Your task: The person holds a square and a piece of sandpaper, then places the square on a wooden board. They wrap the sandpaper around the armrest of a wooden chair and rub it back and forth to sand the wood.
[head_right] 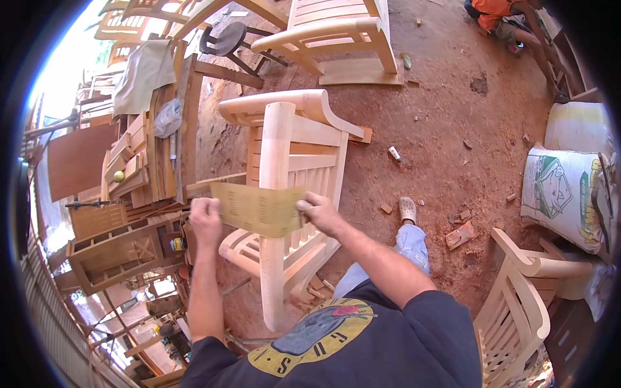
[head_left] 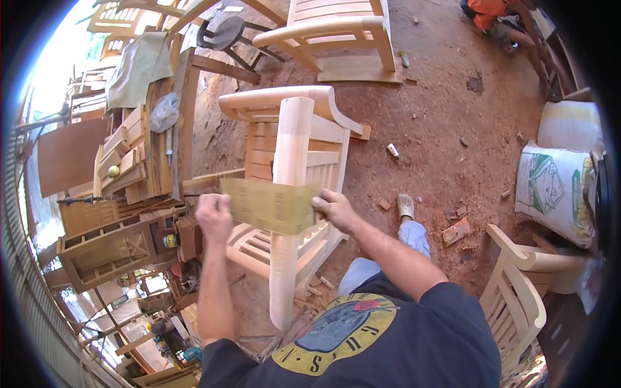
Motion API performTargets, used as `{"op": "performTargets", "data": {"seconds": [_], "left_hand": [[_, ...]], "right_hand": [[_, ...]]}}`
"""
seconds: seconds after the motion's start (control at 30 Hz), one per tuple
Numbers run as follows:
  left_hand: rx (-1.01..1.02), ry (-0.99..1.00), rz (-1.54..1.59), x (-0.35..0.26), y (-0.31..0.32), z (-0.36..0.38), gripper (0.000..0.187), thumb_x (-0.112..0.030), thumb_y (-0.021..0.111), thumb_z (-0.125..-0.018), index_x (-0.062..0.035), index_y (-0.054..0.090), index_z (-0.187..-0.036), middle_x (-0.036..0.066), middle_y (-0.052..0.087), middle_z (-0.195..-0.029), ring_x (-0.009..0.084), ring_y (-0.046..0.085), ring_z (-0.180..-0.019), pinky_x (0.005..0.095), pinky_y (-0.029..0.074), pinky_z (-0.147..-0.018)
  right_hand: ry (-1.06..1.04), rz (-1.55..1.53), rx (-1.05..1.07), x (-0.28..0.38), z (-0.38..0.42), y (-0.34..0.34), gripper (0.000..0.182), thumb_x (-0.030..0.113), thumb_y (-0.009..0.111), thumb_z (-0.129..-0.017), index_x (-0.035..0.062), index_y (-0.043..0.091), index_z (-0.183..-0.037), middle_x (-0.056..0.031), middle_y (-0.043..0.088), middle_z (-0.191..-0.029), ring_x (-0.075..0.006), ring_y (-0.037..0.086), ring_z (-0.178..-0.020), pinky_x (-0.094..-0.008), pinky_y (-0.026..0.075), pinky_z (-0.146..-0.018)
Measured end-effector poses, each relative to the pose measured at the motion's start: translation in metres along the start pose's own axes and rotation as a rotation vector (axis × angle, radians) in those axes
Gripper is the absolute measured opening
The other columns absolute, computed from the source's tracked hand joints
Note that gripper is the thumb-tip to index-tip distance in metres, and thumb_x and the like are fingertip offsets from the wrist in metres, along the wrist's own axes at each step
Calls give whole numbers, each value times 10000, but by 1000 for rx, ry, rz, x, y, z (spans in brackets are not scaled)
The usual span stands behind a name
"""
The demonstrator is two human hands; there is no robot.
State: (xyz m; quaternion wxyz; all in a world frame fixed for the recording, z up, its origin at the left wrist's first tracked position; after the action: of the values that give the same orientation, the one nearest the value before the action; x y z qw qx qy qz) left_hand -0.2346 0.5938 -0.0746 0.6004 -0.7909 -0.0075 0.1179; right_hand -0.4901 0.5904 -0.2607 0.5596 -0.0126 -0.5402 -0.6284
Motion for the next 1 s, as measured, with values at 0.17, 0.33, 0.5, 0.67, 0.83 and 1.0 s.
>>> {"op": "performTargets", "data": {"seconds": [0.17, 0.33, 0.5, 0.67, 0.83, 1.0], "left_hand": [[182, 140, 166, -68, 19, 11, 185, -143, 701, -875, -36, 619, -750, 114, 580, -745, 325, 576, -712, 449, 457, -663], [127, 121, 99, -64, 19, 5, 173, -150, 698, -878, -46, 624, -761, 111, 586, -758, 324, 577, -713, 448, 458, -664], [46, 20, -39, -13, 14, -16, 176, -148, 696, -877, -43, 623, -755, 114, 588, -757, 316, 578, -709, 455, 458, -658], [211, 186, 200, -94, 27, -4, 186, -140, 726, -840, -40, 614, -731, 118, 587, -744, 307, 581, -709, 423, 457, -644], [47, -14, -54, -12, 12, -31, 149, -145, 699, -862, -28, 642, -790, 116, 612, -796, 304, 597, -728, 427, 476, -667], [248, 197, 157, -104, 28, -20, 153, -148, 701, -861, -30, 636, -789, 107, 611, -805, 287, 608, -770, 412, 482, -688]], "right_hand": [[61, 112, -123, -67, -26, -66, 185, 174, 617, -978, 1, 673, -1005, -2, 620, -809, -82, 540, -656, -256, 474, -622], [39, 66, -124, -52, -27, -63, 188, 180, 611, -982, 7, 677, -1019, 9, 609, -802, -75, 531, -659, -260, 471, -615], [-30, 24, 18, 5, -17, -17, 174, 161, 595, -982, 16, 689, -998, 11, 618, -797, -76, 537, -647, -251, 460, -604], [57, 101, -157, -86, -56, -90, 202, 210, 609, -990, 18, 667, -1014, 13, 613, -819, -76, 540, -665, -250, 460, -615], [-46, 28, 5, 22, -22, -16, 203, 211, 628, -978, 18, 683, -1008, 6, 639, -821, -79, 549, -670, -258, 475, -615], [52, 161, -217, -80, -70, -108, 164, 159, 625, -953, 28, 700, -1017, 6, 659, -826, -77, 563, -686, -262, 483, -612]]}}
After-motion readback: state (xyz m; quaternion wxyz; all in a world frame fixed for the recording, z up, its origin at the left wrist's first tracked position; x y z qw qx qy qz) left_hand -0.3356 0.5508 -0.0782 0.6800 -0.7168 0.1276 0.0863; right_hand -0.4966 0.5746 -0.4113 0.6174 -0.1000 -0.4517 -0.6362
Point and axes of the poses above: each hand's wrist, its own z-axis away from the middle knuckle, its own y-axis out of the palm, x = y × z, the point moved 4 cm from there along -z, towards the middle knuckle
